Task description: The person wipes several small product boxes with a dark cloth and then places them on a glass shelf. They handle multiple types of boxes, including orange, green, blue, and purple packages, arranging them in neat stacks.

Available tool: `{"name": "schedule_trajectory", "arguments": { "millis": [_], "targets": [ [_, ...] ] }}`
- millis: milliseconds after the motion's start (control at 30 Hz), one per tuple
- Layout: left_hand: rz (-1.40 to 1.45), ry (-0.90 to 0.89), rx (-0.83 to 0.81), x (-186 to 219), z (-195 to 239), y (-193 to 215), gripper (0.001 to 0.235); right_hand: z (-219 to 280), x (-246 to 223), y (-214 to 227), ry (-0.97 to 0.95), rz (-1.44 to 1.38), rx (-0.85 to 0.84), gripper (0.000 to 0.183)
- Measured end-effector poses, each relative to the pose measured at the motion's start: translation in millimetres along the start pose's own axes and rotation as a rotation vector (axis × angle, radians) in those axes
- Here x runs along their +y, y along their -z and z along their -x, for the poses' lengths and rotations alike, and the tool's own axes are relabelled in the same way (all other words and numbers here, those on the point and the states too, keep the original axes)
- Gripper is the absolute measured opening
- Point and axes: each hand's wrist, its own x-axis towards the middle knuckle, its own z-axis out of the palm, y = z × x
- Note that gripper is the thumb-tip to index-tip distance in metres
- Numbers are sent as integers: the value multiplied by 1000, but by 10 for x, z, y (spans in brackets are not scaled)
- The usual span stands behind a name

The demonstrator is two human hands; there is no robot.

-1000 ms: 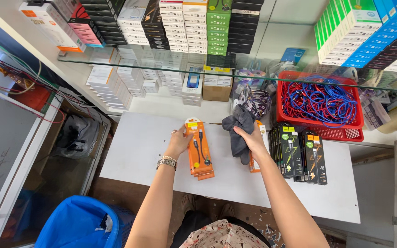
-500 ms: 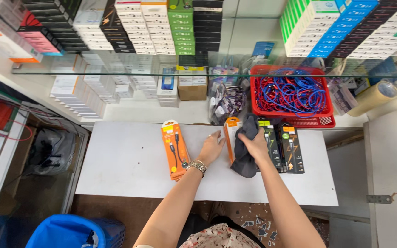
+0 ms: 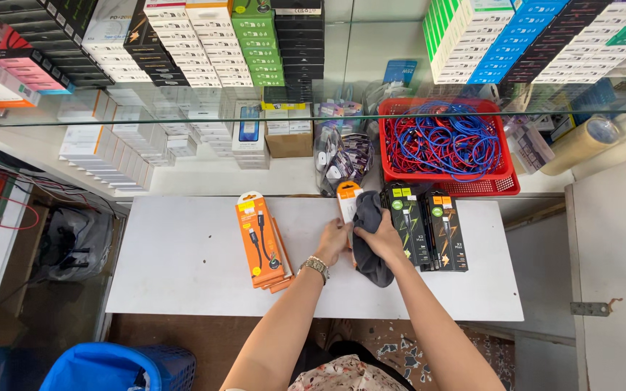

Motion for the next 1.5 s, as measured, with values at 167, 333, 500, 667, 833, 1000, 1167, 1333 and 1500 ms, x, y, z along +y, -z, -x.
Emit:
{"name": "schedule_trajectory", "arguments": {
  "millis": [167,333,500,667,833,1000,1167,1333,1500],
  "targets": [
    [110,-189,-92,574,225,216,40,80,-167,177,334,-321,-144,82],
    [-200,-522,-104,1041,807,481,35,146,-630,347,263,-1003,-18,82],
    [-572,-722,99,1110,1260,501,49,318,-1182,186,315,-1098,-92,82],
    [-565,-804,159,1152,1481,664,45,388,-1375,44,311,-948,-142,80],
    [-625,-559,136,1246,1602,753,47,243,-1367,13,391,-1121,-73,64],
    [-299,-800,113,1204,1536,644,42,176,-1368,-125,363,-1127,-27,64],
    [336,-731,-4,1334,1343,722,45,353,-1217,-361,643,-724,-37,67],
    [639,-582,-97,1485,1208,989,47,467,-1074,-410,441,-682,-175,66],
    [878,-613,-13,1541,1178,1292,43,377,-925,-395,397,-760,-271,60]
  ]
}}
